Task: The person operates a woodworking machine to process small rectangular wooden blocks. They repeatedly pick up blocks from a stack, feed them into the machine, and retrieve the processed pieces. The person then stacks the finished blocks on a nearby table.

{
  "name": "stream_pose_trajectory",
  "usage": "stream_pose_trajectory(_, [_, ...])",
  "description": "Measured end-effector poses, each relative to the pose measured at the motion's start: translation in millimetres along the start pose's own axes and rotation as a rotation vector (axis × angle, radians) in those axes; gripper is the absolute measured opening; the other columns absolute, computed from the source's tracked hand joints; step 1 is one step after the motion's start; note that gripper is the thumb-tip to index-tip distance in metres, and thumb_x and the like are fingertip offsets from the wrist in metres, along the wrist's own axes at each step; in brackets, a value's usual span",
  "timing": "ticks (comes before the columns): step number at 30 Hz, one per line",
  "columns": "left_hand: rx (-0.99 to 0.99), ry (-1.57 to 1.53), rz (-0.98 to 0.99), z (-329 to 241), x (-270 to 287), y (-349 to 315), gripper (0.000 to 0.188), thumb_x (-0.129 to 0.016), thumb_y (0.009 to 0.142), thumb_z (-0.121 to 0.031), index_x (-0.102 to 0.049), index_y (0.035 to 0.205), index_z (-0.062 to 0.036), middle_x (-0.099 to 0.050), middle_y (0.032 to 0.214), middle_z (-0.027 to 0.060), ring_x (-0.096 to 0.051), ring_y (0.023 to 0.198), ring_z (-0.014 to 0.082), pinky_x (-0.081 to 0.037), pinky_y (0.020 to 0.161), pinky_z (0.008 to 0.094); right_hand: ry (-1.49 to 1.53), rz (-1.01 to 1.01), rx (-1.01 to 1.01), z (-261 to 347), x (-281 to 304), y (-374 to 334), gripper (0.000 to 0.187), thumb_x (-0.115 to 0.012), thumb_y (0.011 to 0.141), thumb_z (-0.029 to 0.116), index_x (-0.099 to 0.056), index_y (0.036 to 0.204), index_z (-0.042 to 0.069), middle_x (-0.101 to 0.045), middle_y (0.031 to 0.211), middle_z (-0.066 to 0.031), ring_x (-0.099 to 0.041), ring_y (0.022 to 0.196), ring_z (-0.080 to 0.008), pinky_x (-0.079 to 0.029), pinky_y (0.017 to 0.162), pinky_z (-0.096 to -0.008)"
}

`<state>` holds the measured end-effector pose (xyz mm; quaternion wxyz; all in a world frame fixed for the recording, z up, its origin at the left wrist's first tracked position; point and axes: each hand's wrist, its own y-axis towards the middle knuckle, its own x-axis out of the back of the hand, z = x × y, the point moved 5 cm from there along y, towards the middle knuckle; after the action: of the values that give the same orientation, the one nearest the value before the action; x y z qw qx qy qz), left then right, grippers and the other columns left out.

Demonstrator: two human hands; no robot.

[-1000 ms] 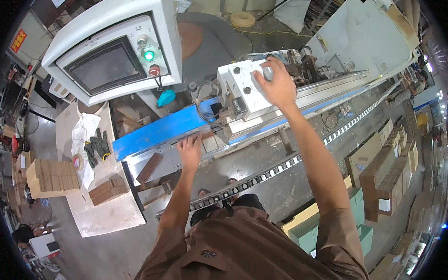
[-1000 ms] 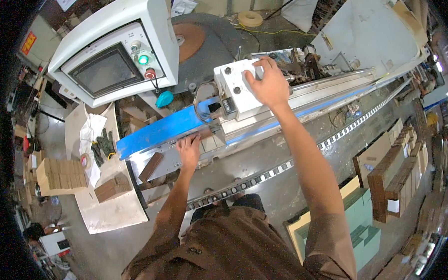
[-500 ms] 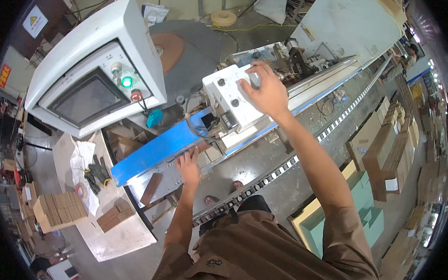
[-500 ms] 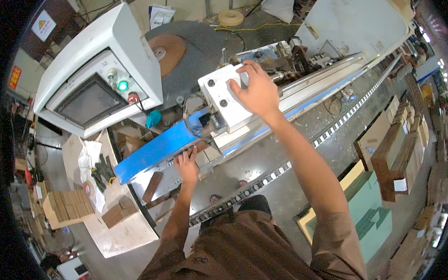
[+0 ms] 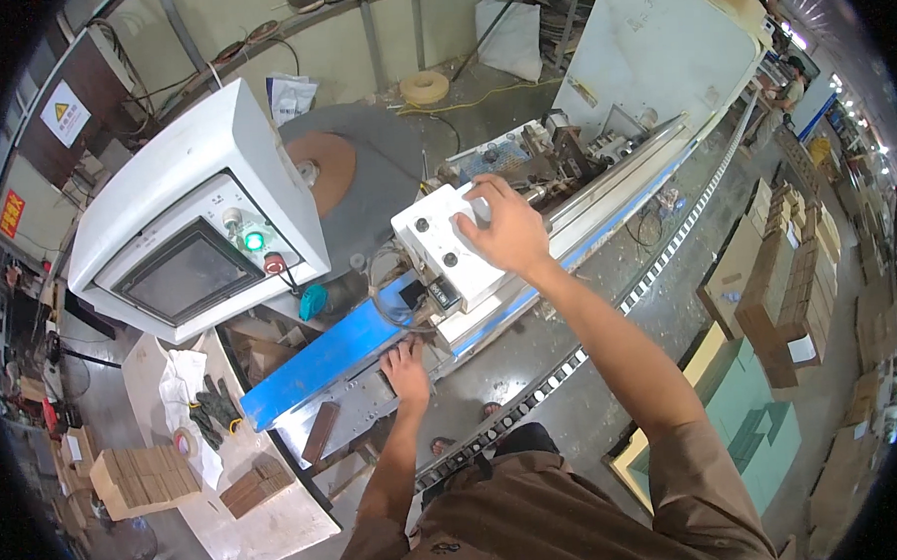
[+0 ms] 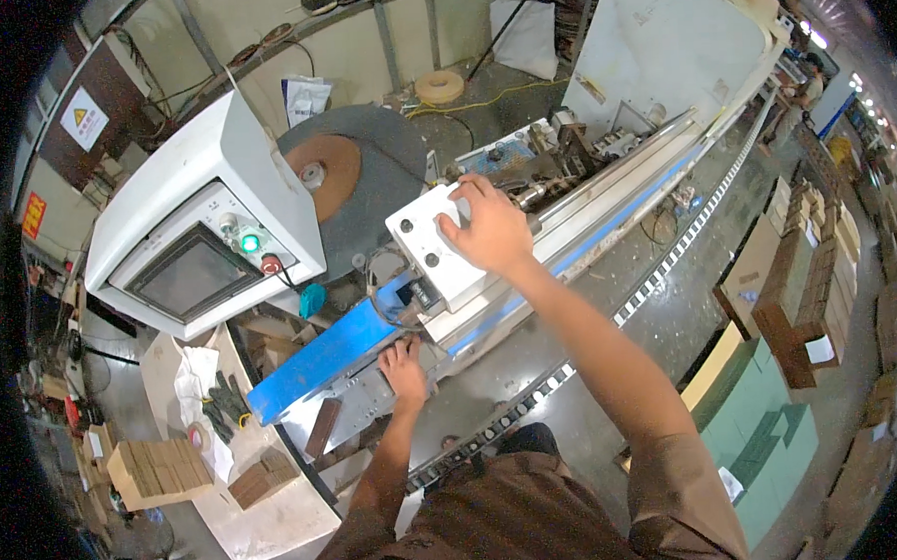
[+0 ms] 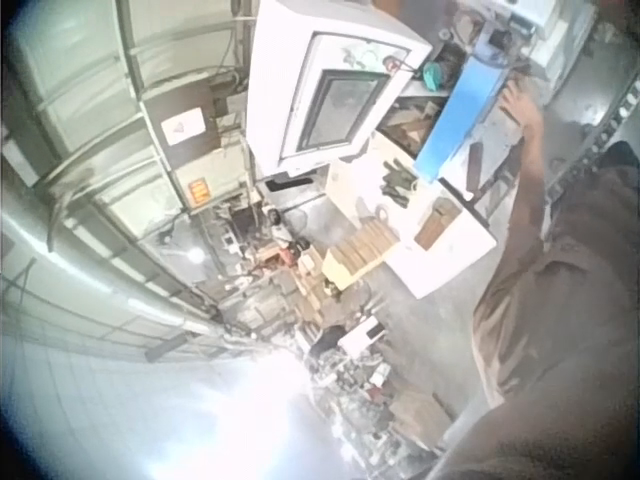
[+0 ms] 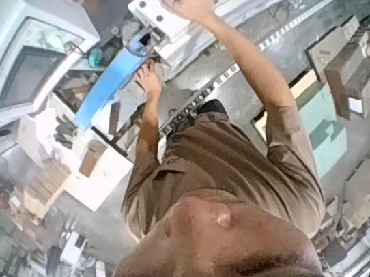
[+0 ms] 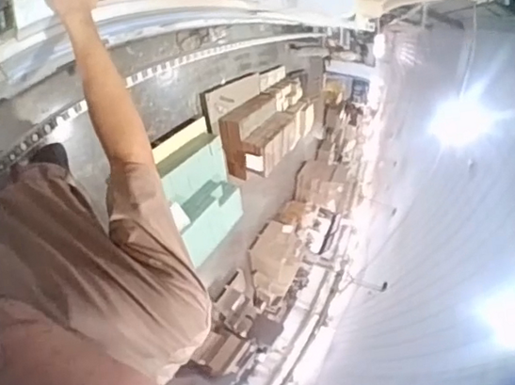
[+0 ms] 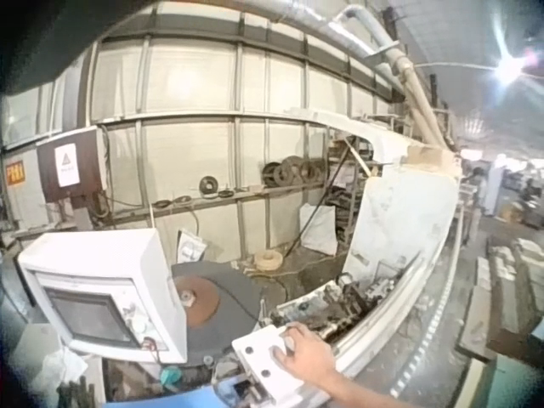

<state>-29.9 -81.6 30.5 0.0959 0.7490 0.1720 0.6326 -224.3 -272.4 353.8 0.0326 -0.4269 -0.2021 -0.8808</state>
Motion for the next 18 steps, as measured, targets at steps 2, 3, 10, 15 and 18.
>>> stream_pose_trajectory(2, [-0.03,-0.016,-0.001,-13.5,0.6,9.4,0.029,-0.059,0.092,-0.012,-0.076,0.115,-0.0135,-0.066,0.124,0.0047,-0.058,0.115,0.0267,-0.039,0.112,0.0492,-0.015,0.008,0.0,-1.3,0.8,0.6,0.041,-0.073,0.092,0.042,-0.071,0.12,0.012,-0.062,0.145,-0.0072,-0.067,0.12,-0.0363,-0.055,0.099,-0.0459])
stream_pose_trajectory(3, [-0.038,-0.025,0.008,-18.0,-1.8,14.2,0.03,-0.061,0.088,-0.01,-0.076,0.115,-0.0116,-0.065,0.122,0.0067,-0.058,0.115,0.0283,-0.039,0.111,0.05,-0.023,0.013,0.0,-3.4,-0.5,0.8,0.041,-0.073,0.092,0.042,-0.071,0.12,0.012,-0.062,0.146,-0.0072,-0.067,0.12,-0.0363,-0.055,0.099,-0.0459])
stream_pose_trajectory(10, [0.086,-0.191,-0.089,-13.1,-5.3,20.9,0.021,-0.067,0.092,-0.017,-0.076,0.109,-0.0092,-0.067,0.117,0.0086,-0.057,0.116,0.0327,-0.037,0.108,0.0535,-0.017,-0.023,0.031,-5.2,3.0,1.6,0.041,-0.073,0.092,0.042,-0.071,0.12,0.012,-0.062,0.146,-0.0077,-0.068,0.119,-0.0367,-0.056,0.098,-0.0459])
stream_pose_trajectory(15, [0.305,0.195,-0.317,76.4,28.7,-43.2,0.022,-0.065,0.095,-0.025,-0.076,0.11,-0.0138,-0.07,0.119,0.0081,-0.059,0.119,0.032,-0.036,0.107,0.0553,0.014,-0.076,0.112,-5.5,-6.9,3.9,0.039,-0.076,0.09,0.04,-0.071,0.115,0.011,-0.065,0.142,-0.0113,-0.068,0.12,-0.0372,-0.056,0.096,-0.0459])
stream_pose_trajectory(18, [0.465,0.131,-0.235,130.5,90.5,-95.2,0.023,-0.068,0.095,-0.027,-0.075,0.114,-0.0157,-0.069,0.118,0.0113,-0.059,0.118,0.0347,-0.035,0.107,0.0555,0.047,-0.114,0.102,-17.9,-12.4,-2.4,0.041,-0.078,0.089,0.042,-0.069,0.116,0.012,-0.066,0.138,-0.0122,-0.068,0.119,-0.0385,-0.057,0.095,-0.0456])
